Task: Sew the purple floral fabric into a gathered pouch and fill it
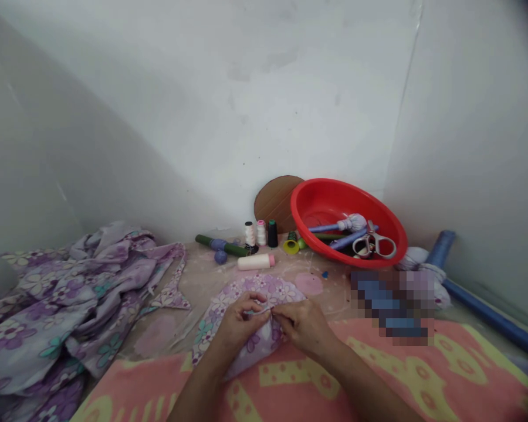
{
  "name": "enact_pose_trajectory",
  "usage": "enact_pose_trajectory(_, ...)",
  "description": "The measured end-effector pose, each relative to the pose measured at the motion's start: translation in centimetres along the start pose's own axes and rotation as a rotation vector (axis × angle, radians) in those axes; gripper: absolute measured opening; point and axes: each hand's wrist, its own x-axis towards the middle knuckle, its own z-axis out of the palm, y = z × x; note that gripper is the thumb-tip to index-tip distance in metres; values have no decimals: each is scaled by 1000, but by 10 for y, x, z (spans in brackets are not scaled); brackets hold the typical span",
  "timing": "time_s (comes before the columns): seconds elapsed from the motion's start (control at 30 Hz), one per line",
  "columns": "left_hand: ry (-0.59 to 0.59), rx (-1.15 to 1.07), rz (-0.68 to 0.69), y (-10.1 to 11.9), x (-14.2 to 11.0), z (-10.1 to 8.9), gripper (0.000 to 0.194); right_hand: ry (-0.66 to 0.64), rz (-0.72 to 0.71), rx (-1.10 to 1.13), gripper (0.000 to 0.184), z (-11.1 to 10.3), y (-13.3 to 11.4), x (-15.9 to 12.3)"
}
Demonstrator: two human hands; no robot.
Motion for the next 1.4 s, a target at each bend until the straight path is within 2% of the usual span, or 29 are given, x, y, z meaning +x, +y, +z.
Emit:
enact_pose_trajectory(0.07,29,111,61,1,0,1,17,36,75,56,26,3,1,0)
enact_pose_trajectory(0.13,17,189,79,2,-1,3,18,30,154,189,38,6,5,1)
enact_pose_trajectory(0.23,-28,262,64,6,-3,6,20,-92,270,515,47,8,13,3)
enact_pose_trajectory(0.33,-61,261,-12,9,-4,7,24,-210,341,811,33,6,19,5)
enact_pose_trajectory(0.43,-64,190,-130,8,-5,6,28,-246,343,943,13,1,21,6)
enact_pose_trajectory(0.53,-65,117,-216,7,-3,4,29,-289,356,980,10,-5,22,5)
enact_pose_trajectory(0.67,-88,64,-257,8,-3,2,29,-348,369,974,11,-10,21,4)
enact_pose_trajectory(0.83,-124,62,-272,7,-3,1,30,-376,352,958,13,-9,19,4)
enact_pose_trajectory(0.97,-115,54,-291,7,-3,-1,30,-359,391,955,10,-10,19,4)
enact_pose_trajectory(1.1,-101,5,-314,10,-4,0,28,-386,422,1015,12,-14,20,3)
enact_pose_trajectory(1.4,-86,-46,-301,13,-5,0,26,-441,388,1121,18,-12,29,0)
